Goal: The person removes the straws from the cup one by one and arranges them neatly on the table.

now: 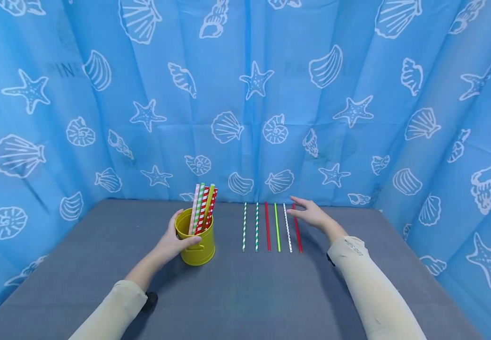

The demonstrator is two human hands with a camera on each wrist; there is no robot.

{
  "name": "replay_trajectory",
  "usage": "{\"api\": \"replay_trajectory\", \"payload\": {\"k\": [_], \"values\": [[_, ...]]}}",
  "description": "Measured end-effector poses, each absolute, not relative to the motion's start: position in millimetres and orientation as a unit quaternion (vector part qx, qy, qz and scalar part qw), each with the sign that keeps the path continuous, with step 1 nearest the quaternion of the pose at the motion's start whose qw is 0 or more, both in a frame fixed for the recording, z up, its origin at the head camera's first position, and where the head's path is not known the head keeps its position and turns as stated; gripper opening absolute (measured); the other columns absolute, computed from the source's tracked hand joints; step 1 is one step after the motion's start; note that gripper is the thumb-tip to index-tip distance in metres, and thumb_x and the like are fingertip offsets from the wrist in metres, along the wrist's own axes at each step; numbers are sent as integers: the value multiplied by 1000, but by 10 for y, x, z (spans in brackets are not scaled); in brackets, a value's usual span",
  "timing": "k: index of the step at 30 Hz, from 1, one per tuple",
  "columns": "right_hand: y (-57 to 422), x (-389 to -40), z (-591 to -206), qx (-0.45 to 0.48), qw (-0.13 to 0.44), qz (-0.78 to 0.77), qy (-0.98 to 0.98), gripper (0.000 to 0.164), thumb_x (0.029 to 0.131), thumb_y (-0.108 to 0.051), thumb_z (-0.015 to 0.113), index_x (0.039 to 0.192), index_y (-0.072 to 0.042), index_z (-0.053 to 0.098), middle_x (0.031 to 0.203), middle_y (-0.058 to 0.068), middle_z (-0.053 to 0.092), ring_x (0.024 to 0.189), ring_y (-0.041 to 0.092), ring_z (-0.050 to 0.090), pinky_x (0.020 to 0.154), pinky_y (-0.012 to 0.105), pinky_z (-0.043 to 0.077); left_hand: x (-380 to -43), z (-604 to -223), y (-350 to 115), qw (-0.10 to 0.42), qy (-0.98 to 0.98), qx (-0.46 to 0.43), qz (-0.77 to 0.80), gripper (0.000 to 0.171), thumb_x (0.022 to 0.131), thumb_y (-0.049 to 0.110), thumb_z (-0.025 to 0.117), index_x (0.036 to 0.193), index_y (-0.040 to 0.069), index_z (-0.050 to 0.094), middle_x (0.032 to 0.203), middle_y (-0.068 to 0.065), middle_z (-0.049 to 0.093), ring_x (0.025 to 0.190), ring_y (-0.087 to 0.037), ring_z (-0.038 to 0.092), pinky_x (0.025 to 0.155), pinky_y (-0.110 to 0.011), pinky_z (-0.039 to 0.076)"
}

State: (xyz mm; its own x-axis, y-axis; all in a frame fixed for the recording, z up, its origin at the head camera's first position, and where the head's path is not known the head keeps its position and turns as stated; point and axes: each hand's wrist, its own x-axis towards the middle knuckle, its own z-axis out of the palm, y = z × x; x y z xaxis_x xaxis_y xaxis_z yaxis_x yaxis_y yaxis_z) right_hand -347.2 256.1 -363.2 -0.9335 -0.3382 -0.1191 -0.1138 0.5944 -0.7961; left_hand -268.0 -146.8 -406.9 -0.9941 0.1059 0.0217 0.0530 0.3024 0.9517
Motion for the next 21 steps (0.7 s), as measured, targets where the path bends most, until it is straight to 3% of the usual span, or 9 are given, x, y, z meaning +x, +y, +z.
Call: {"api": "replay_trajectory", "payload": {"k": [7,16,21], "values": [[2174,-3348,-3539,-138,106,-521,835,67,102,-30,50,155,-4,17,153,27,27,136,45,32,101,65,34,-2672,-4058,-1455,23,803,50,593,105,84,38,77,154,14,3,148,-19,29,132,-34,34,108,-56,31],[1625,-3228,-3480,-143,121,-636,749,68,102,-28,52,156,-11,15,151,21,36,131,39,43,98,53,44,-2681,-4042,-1460,24,805,47,591,104,83,38,77,153,15,4,148,-18,30,132,-34,34,108,-55,32],[1407,-3193,-3506,-130,130,-669,720,66,101,-24,54,156,-14,18,149,18,40,129,35,47,100,53,42,-2690,-4013,-1483,29,815,46,576,104,81,40,79,152,16,7,147,-17,31,131,-33,34,107,-55,33]]}}
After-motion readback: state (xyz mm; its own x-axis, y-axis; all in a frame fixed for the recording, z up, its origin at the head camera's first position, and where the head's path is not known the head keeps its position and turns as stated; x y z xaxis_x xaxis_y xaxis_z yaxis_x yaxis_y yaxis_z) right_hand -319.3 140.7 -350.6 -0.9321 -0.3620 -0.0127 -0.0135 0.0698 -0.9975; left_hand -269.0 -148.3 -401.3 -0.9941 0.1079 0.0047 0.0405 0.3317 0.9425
